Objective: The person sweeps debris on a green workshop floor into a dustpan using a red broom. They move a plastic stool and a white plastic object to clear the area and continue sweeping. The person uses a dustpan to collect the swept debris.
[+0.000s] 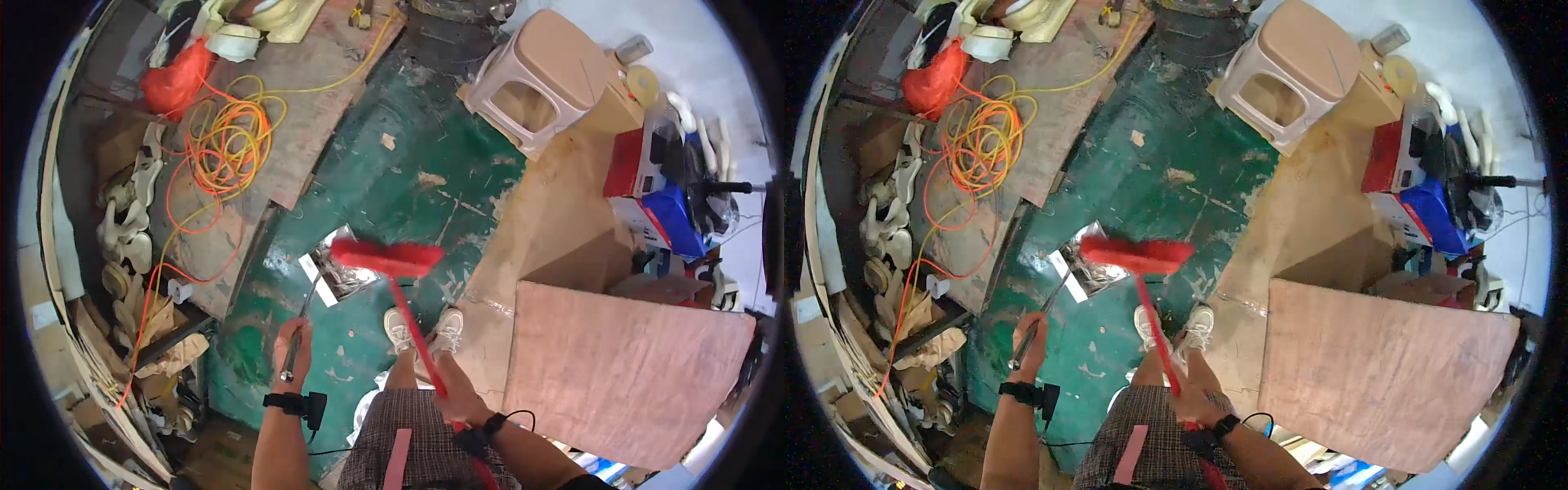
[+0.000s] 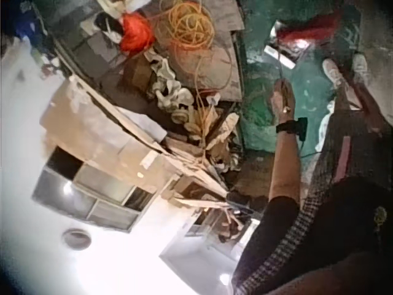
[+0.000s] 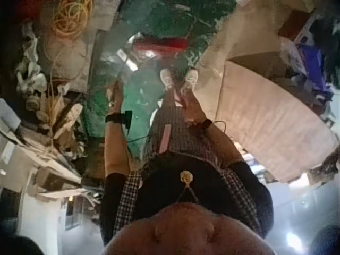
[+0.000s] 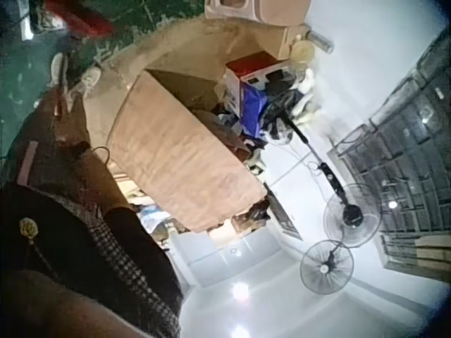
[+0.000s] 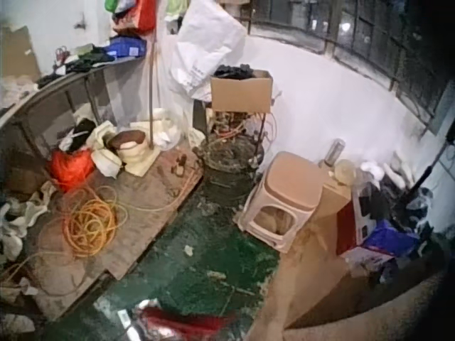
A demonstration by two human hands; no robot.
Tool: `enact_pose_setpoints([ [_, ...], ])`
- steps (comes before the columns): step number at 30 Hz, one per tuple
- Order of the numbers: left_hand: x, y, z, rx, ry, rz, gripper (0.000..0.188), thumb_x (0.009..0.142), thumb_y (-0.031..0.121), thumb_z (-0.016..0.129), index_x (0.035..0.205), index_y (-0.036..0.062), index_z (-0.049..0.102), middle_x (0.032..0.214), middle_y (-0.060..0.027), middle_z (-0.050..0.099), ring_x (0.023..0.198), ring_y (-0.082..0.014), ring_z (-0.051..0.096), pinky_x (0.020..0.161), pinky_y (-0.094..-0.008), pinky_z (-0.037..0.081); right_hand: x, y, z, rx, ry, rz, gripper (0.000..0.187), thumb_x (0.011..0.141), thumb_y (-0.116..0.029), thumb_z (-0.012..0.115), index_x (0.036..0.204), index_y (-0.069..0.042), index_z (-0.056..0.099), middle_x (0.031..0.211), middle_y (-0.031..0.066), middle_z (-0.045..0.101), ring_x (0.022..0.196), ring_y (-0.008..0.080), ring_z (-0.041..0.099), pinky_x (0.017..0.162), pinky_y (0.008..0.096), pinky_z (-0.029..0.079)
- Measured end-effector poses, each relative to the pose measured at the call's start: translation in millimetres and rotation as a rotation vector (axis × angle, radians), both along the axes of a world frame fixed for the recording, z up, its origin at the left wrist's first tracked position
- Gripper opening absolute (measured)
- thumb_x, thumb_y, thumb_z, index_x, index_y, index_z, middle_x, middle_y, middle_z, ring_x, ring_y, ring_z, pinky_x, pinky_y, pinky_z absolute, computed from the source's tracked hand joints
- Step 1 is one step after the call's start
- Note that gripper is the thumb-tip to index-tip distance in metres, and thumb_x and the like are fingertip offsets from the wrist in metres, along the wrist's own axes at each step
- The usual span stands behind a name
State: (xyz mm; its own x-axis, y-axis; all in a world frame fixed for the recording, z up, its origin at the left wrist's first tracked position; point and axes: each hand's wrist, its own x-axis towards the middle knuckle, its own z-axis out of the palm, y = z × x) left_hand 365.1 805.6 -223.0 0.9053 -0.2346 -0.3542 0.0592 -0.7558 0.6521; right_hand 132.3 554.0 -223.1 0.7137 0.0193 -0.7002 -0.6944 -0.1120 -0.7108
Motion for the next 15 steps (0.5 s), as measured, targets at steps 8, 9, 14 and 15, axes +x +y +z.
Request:
enact_pose_setpoints([
  [8, -14, 50, 11, 0.055, 0.004, 0.167, 0.015, 0.086, 0.016, 0.057, 0.094, 0.0028, 0.06, 0.08, -0.0096, 0.058, 0.071, -0.0175, 0.055, 0.066, -0.0302, 0.045, 53, -75, 30, -0.08, 0.025, -0.024, 0.061, 0.083, -0.003, 0.052, 0.139, -0.013, 0.03, 0.091, 0.0111, 0.056, 0.071, 0.0214, 0.058, 0.062, 0.0314, 0.047],
  [9, -24, 58, 15, 0.057, 0.015, 0.216, 0.016, 0.086, 0.016, 0.058, 0.094, 0.0024, 0.06, 0.079, -0.0091, 0.058, 0.071, -0.0169, 0.054, 0.065, -0.0301, 0.044, 74, -98, 12, -0.204, -0.01, -0.003, 0.061, 0.082, -0.003, 0.053, 0.138, -0.014, 0.033, 0.097, 0.0134, 0.058, 0.078, 0.024, 0.06, 0.068, 0.0322, 0.048],
  [14, -59, 77, 17, -0.069, 0.131, 0.646, 0.021, 0.084, 0.021, 0.06, 0.093, 0.0014, 0.063, 0.075, -0.003, 0.055, 0.07, -0.0136, 0.049, 0.064, -0.0291, 0.042, 207, -129, -62, -0.373, 0.068, -0.161, 0.071, 0.081, 0.001, 0.049, 0.143, -0.019, 0.021, 0.084, 0.0165, 0.06, 0.077, 0.0291, 0.06, 0.073, 0.0387, 0.049],
  [15, -67, 84, 10, -0.092, 0.127, 0.735, 0.024, 0.084, 0.022, 0.061, 0.093, 0.0002, 0.063, 0.078, -0.0019, 0.055, 0.071, -0.0126, 0.048, 0.064, -0.0285, 0.04, 220, -114, -66, -0.292, 0.102, -0.17, 0.072, 0.08, 0.001, 0.049, 0.143, -0.02, 0.02, 0.086, 0.0192, 0.061, 0.08, 0.0318, 0.061, 0.074, 0.0403, 0.049],
])
